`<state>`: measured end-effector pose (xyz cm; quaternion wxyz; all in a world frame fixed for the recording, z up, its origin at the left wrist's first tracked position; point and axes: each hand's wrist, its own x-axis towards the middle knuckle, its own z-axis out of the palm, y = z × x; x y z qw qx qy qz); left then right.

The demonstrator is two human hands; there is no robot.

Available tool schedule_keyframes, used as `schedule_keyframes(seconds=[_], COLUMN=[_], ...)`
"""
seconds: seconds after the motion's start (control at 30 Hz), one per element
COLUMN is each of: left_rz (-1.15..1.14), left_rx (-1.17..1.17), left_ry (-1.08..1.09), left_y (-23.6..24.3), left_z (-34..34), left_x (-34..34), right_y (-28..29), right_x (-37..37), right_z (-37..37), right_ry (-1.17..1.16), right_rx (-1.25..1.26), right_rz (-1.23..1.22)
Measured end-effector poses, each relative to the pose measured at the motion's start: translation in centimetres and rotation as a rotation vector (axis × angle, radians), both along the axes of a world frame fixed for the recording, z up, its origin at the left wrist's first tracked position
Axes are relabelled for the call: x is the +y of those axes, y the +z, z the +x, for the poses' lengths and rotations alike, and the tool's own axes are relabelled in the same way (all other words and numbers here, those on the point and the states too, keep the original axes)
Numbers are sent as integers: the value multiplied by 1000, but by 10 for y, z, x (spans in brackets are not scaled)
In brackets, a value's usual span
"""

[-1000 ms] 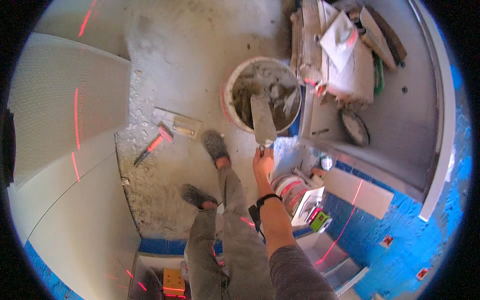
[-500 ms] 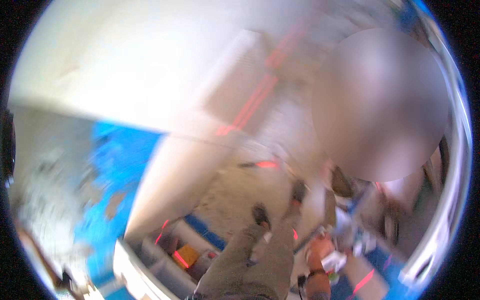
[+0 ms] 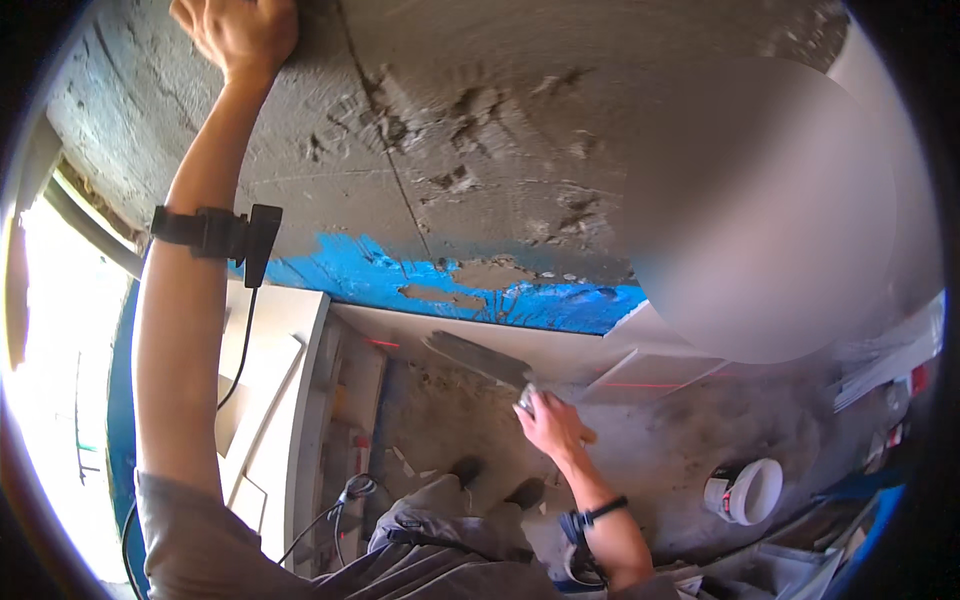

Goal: Installing large tiles on a wall using mortar, a trowel, and a laser level for alignment.

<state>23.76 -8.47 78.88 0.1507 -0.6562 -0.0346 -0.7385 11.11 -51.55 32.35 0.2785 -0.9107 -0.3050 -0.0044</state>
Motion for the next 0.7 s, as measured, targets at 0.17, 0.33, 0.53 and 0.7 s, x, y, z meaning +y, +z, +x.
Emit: schedule_keyframes(seconds=[0.17, 0.33, 0.53, 0.7], left_rz=[129, 140, 192, 158], left_rx=[-244, -261, -294, -229], left_ry=[-160, -167, -165, -143], left_y=[7, 5, 7, 9], left_z=[2, 10, 16, 15], left_x=[-14, -6, 1, -1], right_y=[-10, -7, 15, 31], right_x=[86, 119, 116, 80], right_z=[69, 101, 107, 96], right_ry=[170, 172, 196, 127], right_rx=[97, 119, 64, -51], right_rz=[-105, -117, 58, 130])
